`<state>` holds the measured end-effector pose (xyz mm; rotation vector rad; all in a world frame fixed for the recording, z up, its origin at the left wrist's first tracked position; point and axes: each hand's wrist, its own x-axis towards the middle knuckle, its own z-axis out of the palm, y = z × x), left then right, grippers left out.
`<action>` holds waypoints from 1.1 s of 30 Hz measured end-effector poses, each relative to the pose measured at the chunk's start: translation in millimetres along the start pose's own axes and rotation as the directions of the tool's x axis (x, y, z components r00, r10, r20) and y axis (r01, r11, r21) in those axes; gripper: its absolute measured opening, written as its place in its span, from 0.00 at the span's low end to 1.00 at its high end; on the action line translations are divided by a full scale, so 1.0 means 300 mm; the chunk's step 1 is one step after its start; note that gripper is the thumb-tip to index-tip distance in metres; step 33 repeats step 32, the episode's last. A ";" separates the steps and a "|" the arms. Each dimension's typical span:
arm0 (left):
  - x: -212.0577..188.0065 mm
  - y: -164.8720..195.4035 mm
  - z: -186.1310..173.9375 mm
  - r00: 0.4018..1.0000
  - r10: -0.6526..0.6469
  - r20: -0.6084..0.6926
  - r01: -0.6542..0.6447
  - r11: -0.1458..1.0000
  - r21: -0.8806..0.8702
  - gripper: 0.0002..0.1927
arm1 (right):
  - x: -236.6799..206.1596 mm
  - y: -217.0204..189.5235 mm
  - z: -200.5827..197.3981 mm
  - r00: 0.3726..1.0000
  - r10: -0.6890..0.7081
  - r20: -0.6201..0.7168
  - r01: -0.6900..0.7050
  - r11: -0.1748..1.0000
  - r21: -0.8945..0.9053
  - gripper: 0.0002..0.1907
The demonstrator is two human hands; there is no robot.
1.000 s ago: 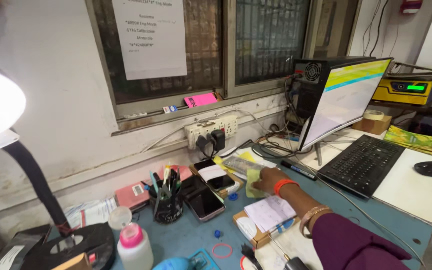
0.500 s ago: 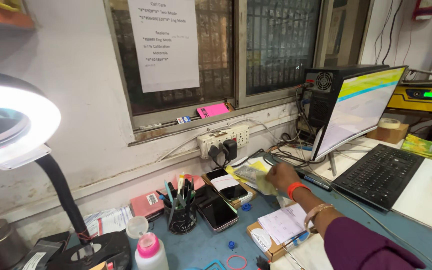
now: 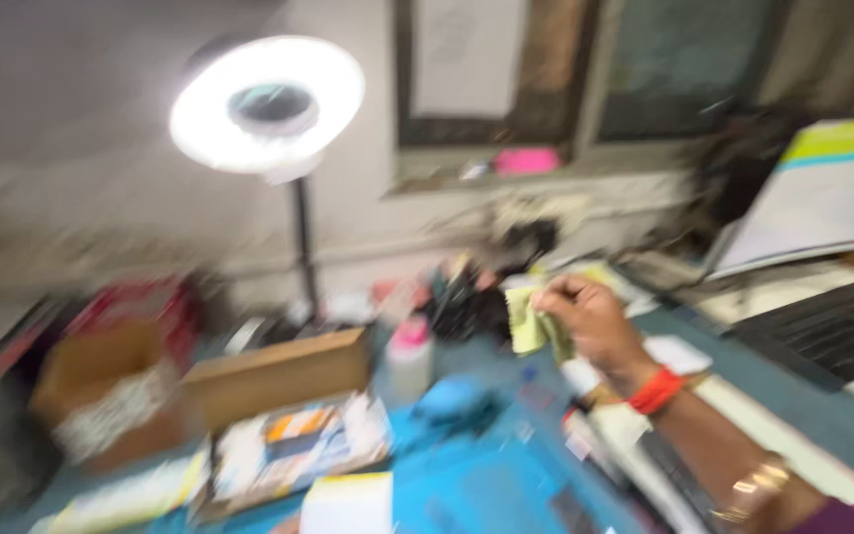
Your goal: The person pries open a smartphone on a repair mat, works around the frame and battery with a pry tool, and lifts the old battery out of the phone body. They then wipe the removed battery with a cloth and handle the opened phone chassis on the workbench.
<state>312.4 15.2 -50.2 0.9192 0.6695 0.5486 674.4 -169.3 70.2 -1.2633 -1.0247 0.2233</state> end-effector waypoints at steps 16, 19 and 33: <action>-0.262 0.036 0.037 0.939 0.165 0.301 -0.135 0.984 -0.117 0.22 | -0.557 -0.230 0.510 0.990 0.038 0.138 -0.011 0.981 -0.195 0.15; -0.266 0.047 0.024 0.946 0.131 0.295 -0.106 0.989 -0.099 0.22 | -0.584 -0.236 0.520 0.994 0.002 0.113 0.033 0.952 -0.305 0.11; -0.256 0.039 0.033 0.917 0.188 0.352 -0.181 0.982 -0.052 0.28 | -0.614 -0.301 0.568 0.965 -0.197 0.175 0.263 0.773 -0.577 0.11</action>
